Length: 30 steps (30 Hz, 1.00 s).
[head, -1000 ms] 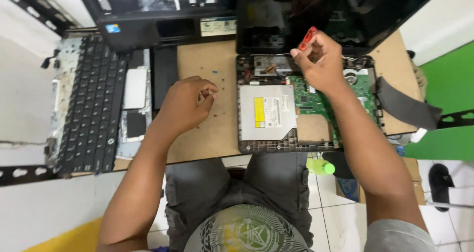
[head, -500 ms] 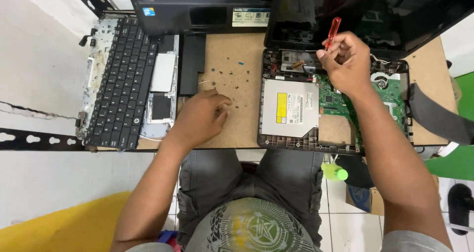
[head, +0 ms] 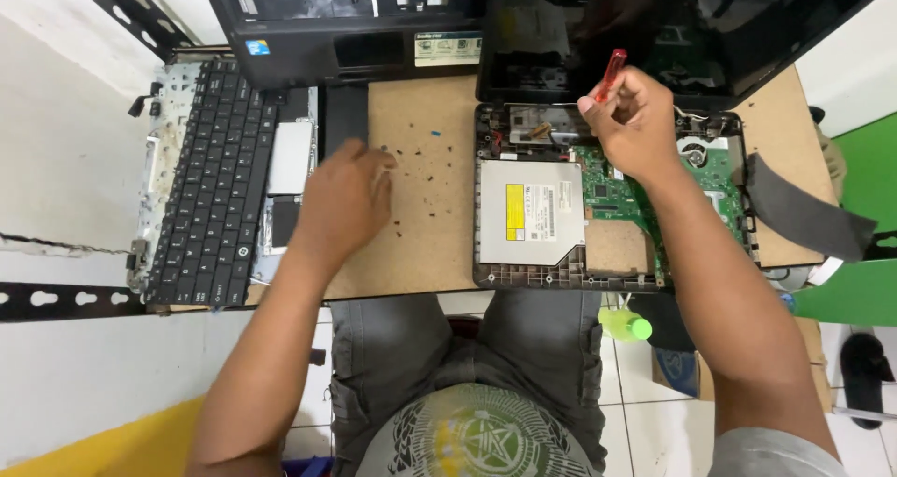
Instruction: Removing motherboard screws and disconnecting internal cables during laptop disassembly.
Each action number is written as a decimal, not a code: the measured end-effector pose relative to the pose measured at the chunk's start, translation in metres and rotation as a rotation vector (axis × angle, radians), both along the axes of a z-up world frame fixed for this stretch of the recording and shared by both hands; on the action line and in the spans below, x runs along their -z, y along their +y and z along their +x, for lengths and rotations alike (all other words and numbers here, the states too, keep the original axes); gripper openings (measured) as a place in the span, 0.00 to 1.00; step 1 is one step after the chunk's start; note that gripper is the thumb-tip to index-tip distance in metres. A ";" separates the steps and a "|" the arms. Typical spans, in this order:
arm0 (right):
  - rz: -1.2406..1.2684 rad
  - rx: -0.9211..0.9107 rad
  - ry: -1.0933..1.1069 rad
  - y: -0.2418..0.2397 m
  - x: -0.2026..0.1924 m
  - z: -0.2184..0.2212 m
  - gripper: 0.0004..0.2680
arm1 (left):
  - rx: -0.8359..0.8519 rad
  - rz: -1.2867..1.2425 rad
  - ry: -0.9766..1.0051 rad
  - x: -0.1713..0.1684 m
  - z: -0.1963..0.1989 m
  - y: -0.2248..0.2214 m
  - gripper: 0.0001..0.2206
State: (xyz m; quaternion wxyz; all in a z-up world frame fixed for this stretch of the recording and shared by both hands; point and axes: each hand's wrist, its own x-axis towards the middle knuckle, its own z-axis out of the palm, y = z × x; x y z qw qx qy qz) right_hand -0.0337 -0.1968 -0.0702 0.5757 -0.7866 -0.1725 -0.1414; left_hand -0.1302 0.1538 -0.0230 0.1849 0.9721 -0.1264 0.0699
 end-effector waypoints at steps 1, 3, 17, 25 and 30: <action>0.001 -0.002 -0.001 0.001 -0.003 -0.003 0.04 | -0.002 0.001 -0.001 -0.002 0.004 0.003 0.08; -0.025 0.011 0.036 0.003 -0.010 -0.007 0.03 | -0.045 0.164 -0.007 -0.008 0.014 0.012 0.09; -0.069 0.023 0.086 0.005 -0.005 -0.007 0.03 | -0.030 0.113 0.274 -0.027 0.029 0.006 0.09; -0.069 0.042 0.097 0.005 -0.004 -0.008 0.03 | 0.037 0.083 0.360 -0.034 0.018 -0.003 0.08; -0.064 0.049 0.087 0.007 -0.006 -0.008 0.02 | -0.022 0.118 0.349 -0.029 0.017 -0.010 0.06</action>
